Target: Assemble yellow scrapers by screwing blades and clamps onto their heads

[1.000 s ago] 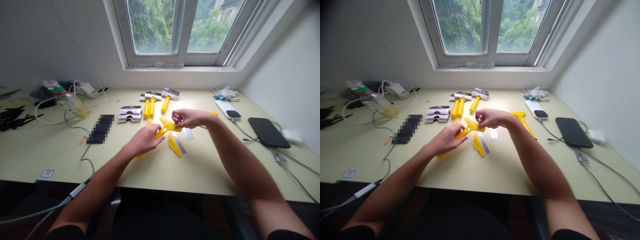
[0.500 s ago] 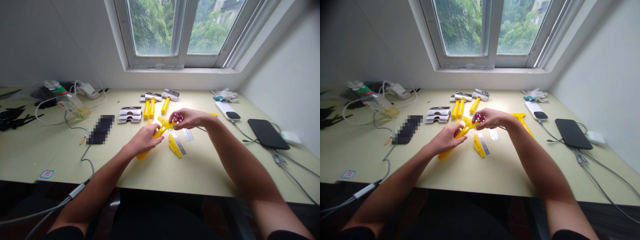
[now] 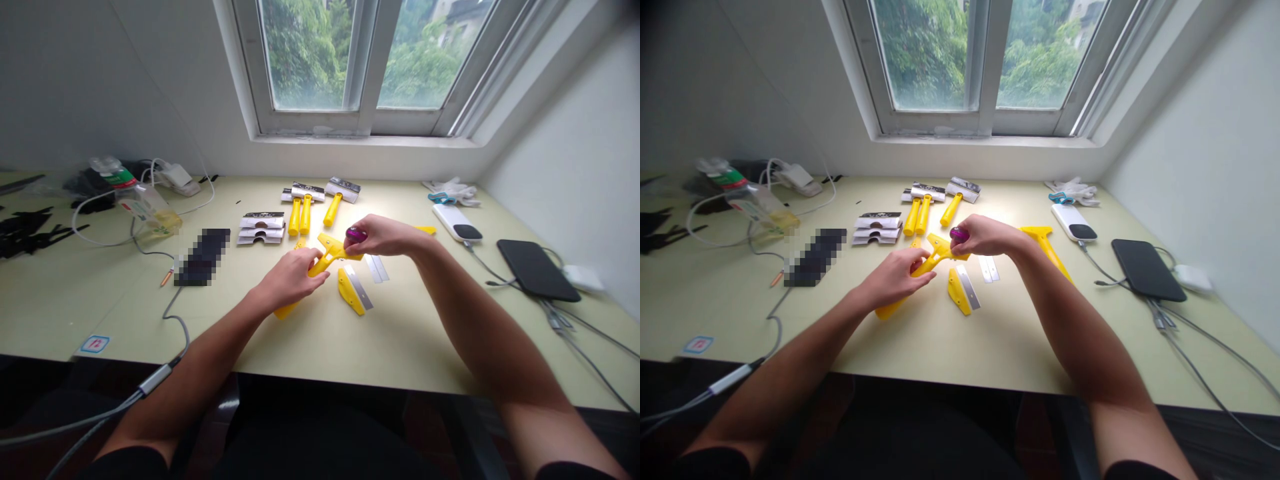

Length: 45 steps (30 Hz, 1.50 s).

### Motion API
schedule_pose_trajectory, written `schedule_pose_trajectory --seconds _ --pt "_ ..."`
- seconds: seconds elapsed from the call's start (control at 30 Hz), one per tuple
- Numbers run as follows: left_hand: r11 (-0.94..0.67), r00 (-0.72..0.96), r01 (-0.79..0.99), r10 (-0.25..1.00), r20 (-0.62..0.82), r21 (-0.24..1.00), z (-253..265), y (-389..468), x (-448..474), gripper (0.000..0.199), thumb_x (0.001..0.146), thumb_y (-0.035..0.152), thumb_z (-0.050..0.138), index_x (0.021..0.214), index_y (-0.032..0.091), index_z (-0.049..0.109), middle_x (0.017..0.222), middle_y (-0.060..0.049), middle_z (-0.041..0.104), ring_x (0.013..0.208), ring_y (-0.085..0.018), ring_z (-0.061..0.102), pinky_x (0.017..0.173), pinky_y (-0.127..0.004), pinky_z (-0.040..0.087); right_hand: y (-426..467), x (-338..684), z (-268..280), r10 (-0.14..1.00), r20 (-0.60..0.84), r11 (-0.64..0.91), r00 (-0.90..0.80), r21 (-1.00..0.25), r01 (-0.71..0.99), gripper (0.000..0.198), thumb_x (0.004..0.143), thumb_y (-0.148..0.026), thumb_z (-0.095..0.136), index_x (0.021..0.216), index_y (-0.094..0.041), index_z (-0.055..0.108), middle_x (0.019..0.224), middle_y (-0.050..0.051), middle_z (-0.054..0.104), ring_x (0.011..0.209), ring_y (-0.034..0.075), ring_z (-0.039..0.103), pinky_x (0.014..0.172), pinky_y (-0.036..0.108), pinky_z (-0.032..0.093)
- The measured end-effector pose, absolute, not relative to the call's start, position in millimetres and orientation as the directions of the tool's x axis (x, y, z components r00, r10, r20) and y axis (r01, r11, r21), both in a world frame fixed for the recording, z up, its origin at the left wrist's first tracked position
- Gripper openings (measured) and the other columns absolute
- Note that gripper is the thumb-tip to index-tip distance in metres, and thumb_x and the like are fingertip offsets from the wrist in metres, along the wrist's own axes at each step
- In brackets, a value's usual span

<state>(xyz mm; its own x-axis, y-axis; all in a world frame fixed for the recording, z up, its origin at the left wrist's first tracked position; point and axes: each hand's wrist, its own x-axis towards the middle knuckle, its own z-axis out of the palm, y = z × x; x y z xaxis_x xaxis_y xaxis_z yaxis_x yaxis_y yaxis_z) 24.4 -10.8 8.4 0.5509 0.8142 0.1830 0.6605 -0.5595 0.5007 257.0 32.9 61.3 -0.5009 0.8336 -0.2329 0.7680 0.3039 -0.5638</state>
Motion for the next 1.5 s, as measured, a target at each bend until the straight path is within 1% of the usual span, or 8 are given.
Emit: schedule_pose_trajectory --seconds 0.17,0.33,0.5,0.8,1.07,1.17,1.27,1.5 --pt "-0.561 0.539 0.688 0.820 0.193 0.460 8.6 -9.9 24.8 0.024 0.089 0.035 0.058 0.075 0.019 0.048 0.071 0.000 0.050 0.064 -0.015 0.047 0.059 -0.028 0.031 27.3 247.2 58.7 0.861 -0.115 0.437 -0.495 -0.330 0.837 0.026 0.077 -0.030 0.058 0.058 -0.020 0.044 0.052 -0.004 0.040 0.052 0.010 0.033 0.054 0.028 0.023" --pt "-0.547 0.524 0.707 0.831 0.186 0.449 9.2 -9.7 24.8 0.023 0.089 0.037 0.058 0.076 0.019 0.051 0.071 0.000 0.053 0.065 -0.015 0.050 0.059 -0.028 0.033 24.0 242.3 57.4 0.846 -0.084 0.499 -0.527 -0.227 0.836 0.027 0.081 -0.029 0.055 0.059 -0.021 0.041 0.057 -0.001 0.045 0.058 0.013 0.037 0.059 0.029 0.024" --pt "-0.534 0.512 0.731 0.841 0.175 0.425 8.8 -11.0 25.5 0.022 0.089 0.037 0.057 0.078 0.019 0.053 0.074 -0.002 0.057 0.066 -0.016 0.052 0.058 -0.028 0.035 25.4 239.2 53.9 0.839 -0.049 0.521 -0.541 -0.211 0.827 0.022 0.077 -0.025 0.058 0.061 -0.020 0.044 0.067 0.003 0.053 0.065 0.014 0.043 0.063 0.029 0.028" --pt "-0.484 0.432 0.789 0.875 0.217 0.379 8.7 -5.6 21.2 0.021 0.089 0.038 0.057 0.087 0.018 0.058 0.083 -0.006 0.063 0.073 -0.020 0.058 0.063 -0.030 0.040 14.1 237.6 69.8 0.861 0.078 0.507 -0.503 -0.202 0.838 0.016 0.077 -0.023 0.053 0.065 -0.020 0.043 0.059 0.000 0.047 0.056 0.011 0.035 0.056 0.028 0.024" --pt "-0.304 0.204 0.873 0.937 0.282 0.380 11.9 9.2 8.4 0.022 0.086 0.040 0.059 0.087 0.018 0.060 0.078 -0.006 0.064 0.071 -0.021 0.059 0.061 -0.030 0.039 4.7 205.1 44.5 0.772 -0.147 0.596 -0.619 -0.171 0.784 0.009 0.079 -0.017 0.051 0.073 -0.020 0.058 0.068 0.004 0.062 0.061 0.014 0.047 0.056 0.028 0.027" --pt "-0.305 0.209 0.881 0.937 0.280 0.362 11.5 10.3 7.1 0.021 0.086 0.039 0.059 0.083 0.018 0.059 0.078 -0.006 0.064 0.070 -0.020 0.059 0.060 -0.030 0.038 11.0 198.8 26.6 0.781 -0.150 0.586 -0.606 -0.156 0.795 0.014 0.081 -0.015 0.051 0.086 -0.018 0.064 0.088 0.009 0.069 0.072 0.017 0.056 0.059 0.027 0.031" --pt "-0.307 0.219 0.881 0.939 0.267 0.359 10.4 10.1 7.8 0.020 0.086 0.038 0.059 0.081 0.019 0.058 0.078 -0.006 0.064 0.071 -0.020 0.059 0.061 -0.030 0.039 17.0 202.2 20.8 0.775 -0.135 0.598 -0.617 -0.157 0.786 0.017 0.082 -0.013 0.050 0.092 -0.017 0.065 0.094 0.010 0.070 0.080 0.018 0.060 0.064 0.027 0.034" --pt "-0.400 0.327 0.833 0.913 0.244 0.382 8.2 3.6 13.1 0.021 0.088 0.037 0.057 0.079 0.018 0.054 0.082 -0.006 0.063 0.073 -0.020 0.058 0.061 -0.031 0.039 20.6 225.3 50.7 0.832 0.110 0.551 -0.543 -0.264 0.791 0.016 0.080 -0.017 0.053 0.091 -0.019 0.064 0.087 0.006 0.070 0.075 0.017 0.058 0.069 0.027 0.038"
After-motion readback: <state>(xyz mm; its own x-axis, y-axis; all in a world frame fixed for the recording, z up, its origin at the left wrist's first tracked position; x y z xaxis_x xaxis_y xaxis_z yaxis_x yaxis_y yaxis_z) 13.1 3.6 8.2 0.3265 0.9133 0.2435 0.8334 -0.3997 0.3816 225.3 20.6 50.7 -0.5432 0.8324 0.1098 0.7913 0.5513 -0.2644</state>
